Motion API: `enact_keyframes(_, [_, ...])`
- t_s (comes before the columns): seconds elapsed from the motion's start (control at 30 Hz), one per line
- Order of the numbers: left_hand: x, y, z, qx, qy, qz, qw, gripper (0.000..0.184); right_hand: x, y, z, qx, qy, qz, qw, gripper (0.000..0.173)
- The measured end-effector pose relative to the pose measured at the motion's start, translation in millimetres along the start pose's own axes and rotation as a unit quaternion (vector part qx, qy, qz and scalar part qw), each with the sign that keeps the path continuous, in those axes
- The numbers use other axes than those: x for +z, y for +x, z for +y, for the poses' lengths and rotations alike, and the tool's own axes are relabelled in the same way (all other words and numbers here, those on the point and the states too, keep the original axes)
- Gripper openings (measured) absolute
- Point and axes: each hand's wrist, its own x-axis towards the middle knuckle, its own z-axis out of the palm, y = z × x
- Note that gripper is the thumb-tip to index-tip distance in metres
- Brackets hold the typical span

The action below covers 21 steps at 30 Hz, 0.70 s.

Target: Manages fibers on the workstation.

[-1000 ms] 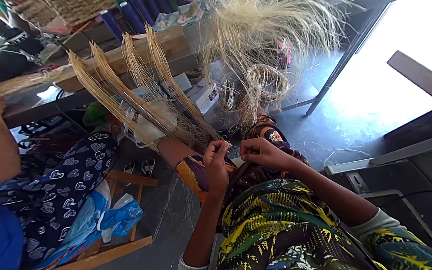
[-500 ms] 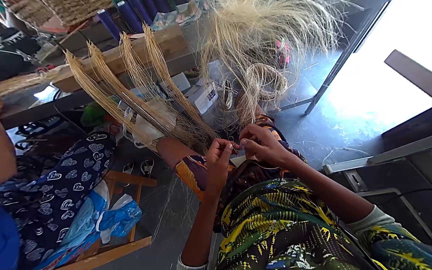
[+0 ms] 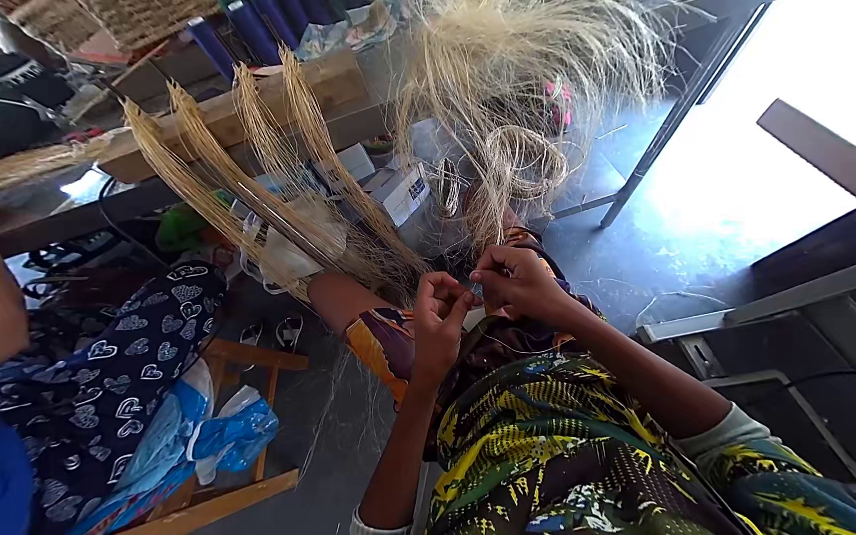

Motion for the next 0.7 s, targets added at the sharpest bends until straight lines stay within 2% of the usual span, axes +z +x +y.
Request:
enact_keyframes(0.1, [0.1,-0.9,2.1,0.001,0.004,-0.011,1.0,0.026,-5.7,2.5,-4.8,0.007,-0.022,-0.023,0.999,0.015])
enact_keyframes(0.33, [-0.6,-2.2,3.2,0.015,0.005,-0.022,1.0,0.023,-24.6,6.2,-8.0,-0.08,-0.112,-0.06,0.989,0.015])
enact_keyframes(0.7, [-2.6,-0.4,4.2,-0.002,0.008,-0.017,1.0,0.024,-28.2,6.8,-4.7,-0.058,-0.063,-0.077,0.993,0.013])
